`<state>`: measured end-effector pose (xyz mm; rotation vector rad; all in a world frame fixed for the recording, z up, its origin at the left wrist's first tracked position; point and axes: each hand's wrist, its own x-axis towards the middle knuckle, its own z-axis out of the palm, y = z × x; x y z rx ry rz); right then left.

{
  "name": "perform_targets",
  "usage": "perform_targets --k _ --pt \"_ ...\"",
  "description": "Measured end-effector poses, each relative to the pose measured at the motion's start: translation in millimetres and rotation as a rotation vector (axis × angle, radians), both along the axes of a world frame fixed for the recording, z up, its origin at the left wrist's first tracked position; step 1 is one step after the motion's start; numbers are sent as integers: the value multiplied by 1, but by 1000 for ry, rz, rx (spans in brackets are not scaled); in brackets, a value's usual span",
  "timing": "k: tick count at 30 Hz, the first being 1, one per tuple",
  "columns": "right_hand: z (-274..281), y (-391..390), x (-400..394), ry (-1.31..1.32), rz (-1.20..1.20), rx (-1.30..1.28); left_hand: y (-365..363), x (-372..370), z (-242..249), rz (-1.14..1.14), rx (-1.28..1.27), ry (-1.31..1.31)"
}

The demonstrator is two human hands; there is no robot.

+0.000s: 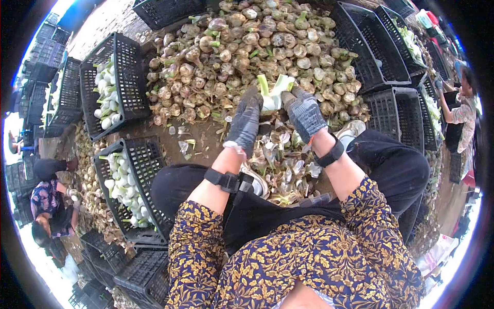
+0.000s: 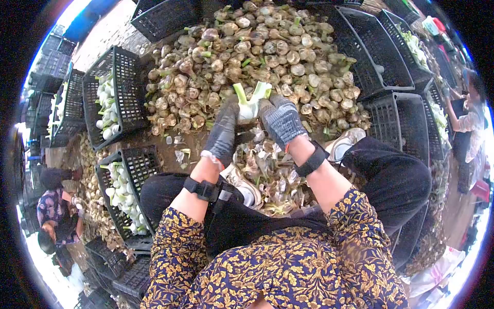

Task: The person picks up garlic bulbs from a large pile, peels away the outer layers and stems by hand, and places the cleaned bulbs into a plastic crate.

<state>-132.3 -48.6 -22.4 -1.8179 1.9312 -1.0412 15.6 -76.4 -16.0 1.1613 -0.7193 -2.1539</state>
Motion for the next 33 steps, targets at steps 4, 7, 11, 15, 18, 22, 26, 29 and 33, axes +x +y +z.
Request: perform_targets --k 4,7,11,15,18,22,26,29,33 --pt "17 7 17 -83 -94 -5 10 -5 -10 147 -559 -306" --pt "22 10 27 -263 -9 -69 1 -5 -10 180 -187 -182" --pt "11 0 10 -995 -215 330 -7 3 -2 242 43 8" --pt "28 2 -6 -1374 -290 127 -24 4 -10 342 179 275" --pt "7 10 -26 -629 -78 376 -19 7 -4 421 125 233" --pt "28 14 -6 -12 74 616 -15 8 -13 413 79 71" --pt "37 -1 16 -532 44 684 -11 17 -16 115 -552 -614" --pt "39 -2 19 -769 83 801 -7 18 -16 61 -868 -717" --pt "46 2 11 -843 121 822 -8 14 -12 90 -834 -346"
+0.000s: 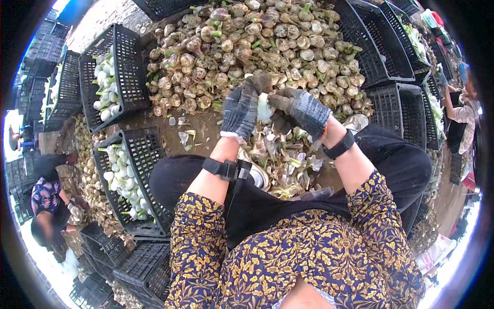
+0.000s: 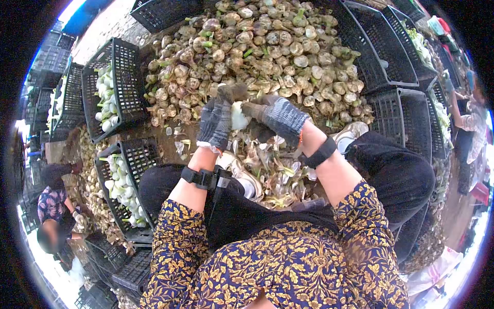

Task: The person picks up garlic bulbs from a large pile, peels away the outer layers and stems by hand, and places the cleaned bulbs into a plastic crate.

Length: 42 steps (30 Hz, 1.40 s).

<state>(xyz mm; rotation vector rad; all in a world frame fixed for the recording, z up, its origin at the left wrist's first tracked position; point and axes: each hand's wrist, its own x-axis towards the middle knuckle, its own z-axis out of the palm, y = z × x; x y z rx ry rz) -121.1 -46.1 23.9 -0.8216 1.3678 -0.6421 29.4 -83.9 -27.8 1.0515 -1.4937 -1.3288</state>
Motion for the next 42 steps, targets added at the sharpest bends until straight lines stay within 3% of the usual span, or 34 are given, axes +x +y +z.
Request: perform_targets --k 3,7,9,16,18,20,21,23,24,26,28,30,31,32,33,34,37,40,42 --pt "10 3 -4 -41 19 34 3 -1 2 45 152 -25" --pt "14 5 -1 20 30 -39 2 -5 -3 14 147 100" --pt "5 4 -2 304 159 -176 2 -4 -3 36 99 70" --pt "1 12 0 196 0 -202 0 -3 8 75 271 -13" --pt "-13 16 -1 581 2 -709 -2 -8 9 22 200 -137" --pt "-19 16 1 538 -24 -671 3 -9 38 9 597 -91" --pt "-18 16 5 364 -161 -596 3 -10 33 9 596 -93" --pt "-18 12 6 147 -357 -470 0 -11 14 70 759 340" --pt "-17 9 2 146 -354 -470 -2 -11 7 73 758 341" --pt "-14 4 -4 19 -653 -300 -4 -8 -2 99 692 418" --pt "-32 3 -24 42 -624 -263 -6 -6 -3 90 646 384" --pt "-62 4 -43 748 191 -749 -11 -6 -10 176 601 152" --pt "-72 8 -44 789 189 -952 -11 -5 -12 176 603 151" --pt "-57 8 -34 789 191 -948 -8 -5 -13 182 337 -36" --pt "-27 5 -13 535 35 -540 -4 -5 -14 181 68 -222" --pt "-11 2 1 275 -117 -136 -1 -6 -10 176 68 -223" --pt "-4 -2 13 273 -93 -151 -3 -7 -14 23 199 113" --pt "8 -4 14 277 -49 -64 1 -2 -9 -28 144 9" --pt "9 0 11 87 -75 -53 3 -3 6 -31 151 -31"
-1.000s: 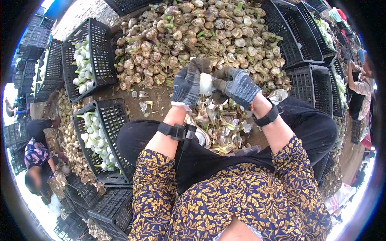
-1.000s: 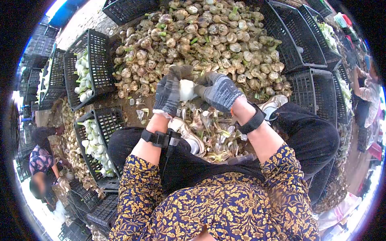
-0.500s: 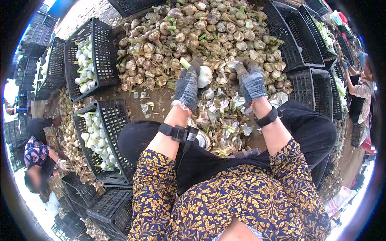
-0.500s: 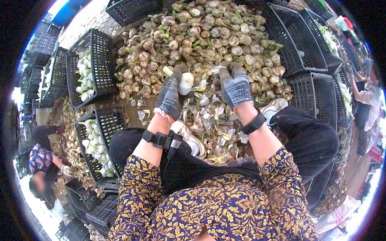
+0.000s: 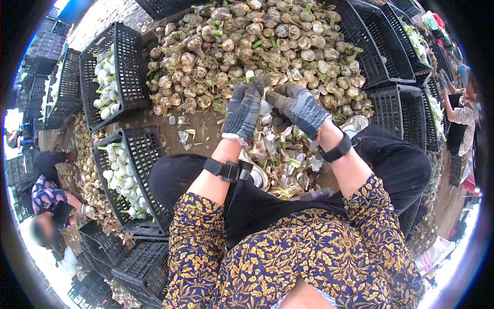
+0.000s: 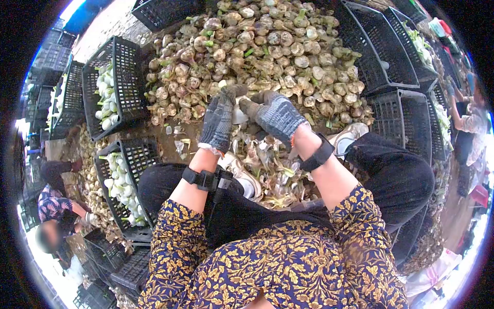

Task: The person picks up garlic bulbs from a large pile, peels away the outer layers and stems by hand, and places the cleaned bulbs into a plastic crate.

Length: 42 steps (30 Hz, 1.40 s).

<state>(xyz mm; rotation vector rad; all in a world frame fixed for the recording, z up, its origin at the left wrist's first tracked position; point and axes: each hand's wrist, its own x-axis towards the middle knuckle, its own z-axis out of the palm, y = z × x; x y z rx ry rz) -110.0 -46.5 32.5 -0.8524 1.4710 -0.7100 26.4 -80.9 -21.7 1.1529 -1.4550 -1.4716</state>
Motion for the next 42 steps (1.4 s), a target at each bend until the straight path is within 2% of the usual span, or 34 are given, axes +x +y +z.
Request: perform_targets --k 3,5,6,8,11,13,15,17,19,20,21,22,23,24,25,26,28,29,30,32,34,35,36,38,39,40,42 --pt "-9 0 -6 -52 11 -3 -2 -1 -9 11 131 62" --pt "-8 1 -6 -75 26 -29 -1 -1 -11 9 43 110" --pt "-5 2 -6 -5 47 -56 -2 -1 -11 8 41 110" --pt "-3 6 -3 64 69 -82 -3 0 -10 -4 -122 17" --pt "-14 9 -1 2 -47 -92 -2 -1 -13 30 -123 -37" --pt "-42 8 -6 248 -20 -320 -1 -1 -5 53 -144 -83" --pt "-30 11 -2 244 -14 -317 0 -1 -4 79 -165 -131" --pt "-27 12 -1 241 -10 -314 0 -5 -9 151 -3 160" --pt "-32 12 -4 681 66 -575 -3 -4 -11 151 -37 104" --pt "-34 11 -5 683 65 -578 -5 -2 -11 154 -67 48" --pt "-37 9 -7 541 -79 -457 -8 -2 -16 157 -68 50" --pt "-43 9 -10 397 -220 -329 -9 -2 -24 145 116 151" --pt "-45 3 -10 446 -229 -456 -11 -2 -25 131 299 251" --pt "-44 5 -11 447 -228 -457 -12 -3 -27 116 478 351" --pt "-43 7 -12 129 -315 -390 -13 -5 -28 101 550 370" --pt "-31 8 -9 -191 -396 -313 -10 -7 -18 102 550 370" --pt "-23 8 -9 -227 -371 -303 -2 -8 4 76 445 182" --pt "-22 8 -10 -409 -360 -285 -1 -7 10 102 510 128" --pt "-19 7 -11 -591 -347 -264 -2 -7 9 105 509 128" --pt "-11 8 -20 -649 -287 -287 -7 -7 -2 155 557 186" --pt "-9 7 -30 -982 -441 -150 -10 -5 -22 181 475 141" --pt "4 11 -32 -1064 -366 -175 -9 -6 -19 206 548 266" --pt "5 17 -39 -938 -340 -118 -8 -6 -16 232 619 395" --pt "-102 8 -82 270 169 -244 -8 -6 -2 205 659 425" --pt "-97 3 -78 253 199 -274 -3 -6 2 221 596 388" --pt "-86 5 -63 284 78 -265 -3 -5 4 259 525 344" --pt "-70 21 -36 336 -146 -225 -10 1 -29 247 496 393"
